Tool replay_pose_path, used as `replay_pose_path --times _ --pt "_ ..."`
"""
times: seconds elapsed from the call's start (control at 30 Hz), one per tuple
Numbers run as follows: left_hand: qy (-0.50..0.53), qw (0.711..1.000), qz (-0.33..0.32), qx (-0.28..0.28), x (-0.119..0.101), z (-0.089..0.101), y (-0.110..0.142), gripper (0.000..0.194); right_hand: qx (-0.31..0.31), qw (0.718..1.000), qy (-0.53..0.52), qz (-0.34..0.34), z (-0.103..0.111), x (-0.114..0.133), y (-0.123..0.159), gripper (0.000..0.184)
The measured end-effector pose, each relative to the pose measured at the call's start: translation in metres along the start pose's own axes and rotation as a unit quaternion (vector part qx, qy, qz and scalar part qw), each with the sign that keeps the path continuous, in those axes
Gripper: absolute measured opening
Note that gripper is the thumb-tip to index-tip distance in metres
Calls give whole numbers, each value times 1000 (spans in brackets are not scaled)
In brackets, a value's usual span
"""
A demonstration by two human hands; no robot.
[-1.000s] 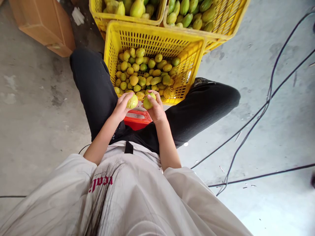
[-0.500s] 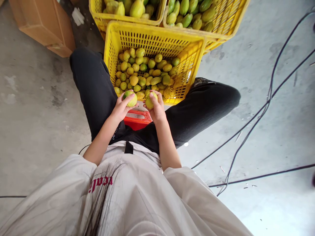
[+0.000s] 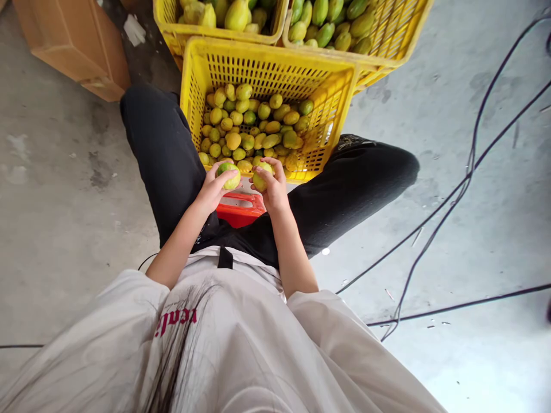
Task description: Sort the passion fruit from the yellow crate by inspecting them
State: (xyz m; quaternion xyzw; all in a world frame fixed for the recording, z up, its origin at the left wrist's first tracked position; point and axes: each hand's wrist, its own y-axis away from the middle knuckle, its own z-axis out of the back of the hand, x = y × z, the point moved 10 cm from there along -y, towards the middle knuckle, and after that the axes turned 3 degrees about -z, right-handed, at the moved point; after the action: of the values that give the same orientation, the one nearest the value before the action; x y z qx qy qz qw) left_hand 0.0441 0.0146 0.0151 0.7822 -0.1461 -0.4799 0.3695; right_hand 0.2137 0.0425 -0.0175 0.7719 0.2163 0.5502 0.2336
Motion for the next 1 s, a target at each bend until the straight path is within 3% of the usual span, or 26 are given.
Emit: replay_pose_path --times 0.2,0.5,1.0 --pt "-1 1000 -7 -8 -3 0 2 36 -38 999 10 17 1 7 4 52" --pt "0 1000 1 -15 -2 -2 4 35 -26 997 40 61 -3 22 10 50" --pt "-11 1000 4 -3 -4 -5 5 34 -12 998 29 51 2 13 7 57"
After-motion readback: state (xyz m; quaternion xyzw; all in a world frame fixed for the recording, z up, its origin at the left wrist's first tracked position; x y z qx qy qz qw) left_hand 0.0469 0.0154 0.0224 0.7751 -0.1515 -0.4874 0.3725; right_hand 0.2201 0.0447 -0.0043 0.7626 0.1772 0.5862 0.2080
